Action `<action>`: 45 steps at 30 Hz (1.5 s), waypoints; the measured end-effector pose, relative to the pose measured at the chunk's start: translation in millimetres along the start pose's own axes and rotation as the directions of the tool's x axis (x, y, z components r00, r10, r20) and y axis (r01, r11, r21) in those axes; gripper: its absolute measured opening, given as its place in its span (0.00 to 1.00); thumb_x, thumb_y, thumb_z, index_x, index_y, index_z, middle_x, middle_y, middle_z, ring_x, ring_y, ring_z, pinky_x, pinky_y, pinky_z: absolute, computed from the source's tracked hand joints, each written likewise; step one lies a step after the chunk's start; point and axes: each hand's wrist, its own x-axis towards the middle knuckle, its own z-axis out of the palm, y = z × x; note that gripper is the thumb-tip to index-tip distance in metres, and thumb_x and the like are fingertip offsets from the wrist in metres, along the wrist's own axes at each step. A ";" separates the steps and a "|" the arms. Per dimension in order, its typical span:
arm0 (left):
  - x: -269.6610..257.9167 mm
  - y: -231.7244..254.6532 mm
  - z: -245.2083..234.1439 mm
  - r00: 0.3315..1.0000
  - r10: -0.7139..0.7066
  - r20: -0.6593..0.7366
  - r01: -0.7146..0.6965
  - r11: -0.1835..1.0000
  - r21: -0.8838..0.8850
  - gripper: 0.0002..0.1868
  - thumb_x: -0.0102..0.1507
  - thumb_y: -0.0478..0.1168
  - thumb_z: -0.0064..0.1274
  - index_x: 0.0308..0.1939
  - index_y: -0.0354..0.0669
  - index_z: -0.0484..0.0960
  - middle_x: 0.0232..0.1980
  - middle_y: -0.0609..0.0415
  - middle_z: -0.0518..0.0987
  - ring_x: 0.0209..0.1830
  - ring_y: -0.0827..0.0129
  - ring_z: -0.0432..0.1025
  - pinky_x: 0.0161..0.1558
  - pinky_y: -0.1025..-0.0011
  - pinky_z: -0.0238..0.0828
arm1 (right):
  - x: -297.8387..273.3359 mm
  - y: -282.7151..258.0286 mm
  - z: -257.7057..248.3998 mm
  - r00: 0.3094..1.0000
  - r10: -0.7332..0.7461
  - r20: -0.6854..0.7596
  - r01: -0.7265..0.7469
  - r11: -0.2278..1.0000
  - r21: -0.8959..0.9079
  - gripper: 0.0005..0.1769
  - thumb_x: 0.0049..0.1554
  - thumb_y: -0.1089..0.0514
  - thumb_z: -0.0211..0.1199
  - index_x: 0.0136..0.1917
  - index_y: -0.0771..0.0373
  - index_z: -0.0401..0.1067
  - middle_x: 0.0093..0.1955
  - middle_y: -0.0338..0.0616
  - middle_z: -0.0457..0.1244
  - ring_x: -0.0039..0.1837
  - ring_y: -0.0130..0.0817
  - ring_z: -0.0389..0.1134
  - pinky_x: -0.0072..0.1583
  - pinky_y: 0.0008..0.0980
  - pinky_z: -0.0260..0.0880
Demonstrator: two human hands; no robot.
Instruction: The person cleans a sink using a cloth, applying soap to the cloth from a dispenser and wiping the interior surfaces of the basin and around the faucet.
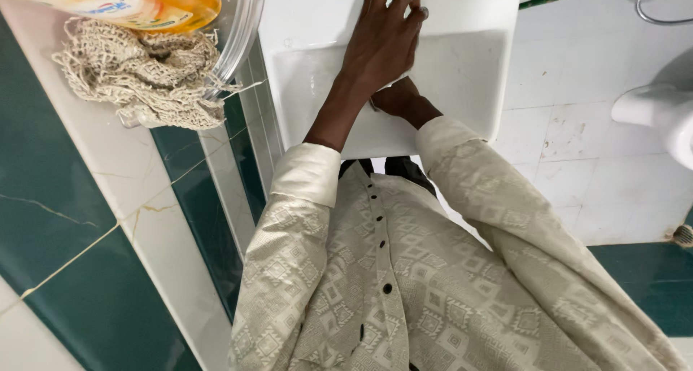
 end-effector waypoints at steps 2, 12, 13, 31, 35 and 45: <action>0.8 -3.8 -4.4 1.000 0.019 0.015 -0.019 1.000 -0.010 0.09 0.65 0.34 0.58 0.48 0.38 0.83 0.58 0.53 0.69 0.65 0.51 0.59 0.66 0.55 0.63 | -13.8 6.6 -5.9 0.991 -0.121 0.050 0.126 0.988 -0.094 0.26 0.48 0.54 0.67 0.62 0.42 0.78 0.66 0.39 0.65 0.67 0.43 0.64 0.64 0.50 0.63; 3.8 -0.3 -6.9 1.000 0.015 -0.024 -0.015 1.000 0.001 0.08 0.65 0.34 0.57 0.48 0.38 0.83 0.57 0.51 0.69 0.63 0.50 0.60 0.64 0.54 0.65 | 15.2 21.7 -30.8 0.997 0.072 0.023 -0.075 0.987 0.139 0.05 0.56 0.56 0.67 0.46 0.55 0.77 0.44 0.42 0.68 0.50 0.41 0.68 0.53 0.44 0.69; 4.8 0.4 -6.6 1.000 0.017 -0.023 -0.016 1.000 0.016 0.08 0.64 0.34 0.57 0.47 0.38 0.83 0.57 0.52 0.69 0.63 0.50 0.60 0.64 0.54 0.65 | 21.0 17.4 -18.4 0.998 0.061 0.003 -0.060 0.976 0.209 0.04 0.56 0.56 0.66 0.44 0.57 0.77 0.40 0.41 0.68 0.48 0.40 0.69 0.52 0.43 0.69; 0.4 -0.3 -2.6 0.999 0.001 -0.033 -0.001 1.000 0.018 0.09 0.61 0.32 0.57 0.46 0.38 0.85 0.57 0.52 0.70 0.63 0.50 0.60 0.62 0.57 0.66 | -0.6 18.4 -20.3 0.978 0.183 -0.103 -0.203 0.950 -0.238 0.24 0.59 0.40 0.66 0.59 0.58 0.73 0.49 0.53 0.69 0.49 0.50 0.72 0.47 0.47 0.72; 1.3 -2.4 4.0 0.999 -0.042 -0.001 0.042 0.998 0.046 0.10 0.62 0.33 0.57 0.47 0.38 0.85 0.56 0.52 0.70 0.62 0.52 0.61 0.61 0.56 0.66 | -0.4 10.0 -9.6 0.967 0.192 -0.167 -0.219 0.961 -0.166 0.19 0.58 0.43 0.66 0.55 0.56 0.75 0.48 0.48 0.70 0.49 0.48 0.71 0.48 0.47 0.71; 2.4 1.2 16.8 0.994 -0.097 -0.051 0.101 0.992 0.078 0.11 0.63 0.34 0.58 0.48 0.36 0.84 0.58 0.51 0.69 0.63 0.51 0.59 0.61 0.55 0.66 | 6.4 1.1 -8.3 0.981 0.098 -0.167 -0.114 0.989 -0.094 0.21 0.52 0.43 0.68 0.57 0.48 0.76 0.53 0.46 0.69 0.56 0.48 0.68 0.52 0.51 0.67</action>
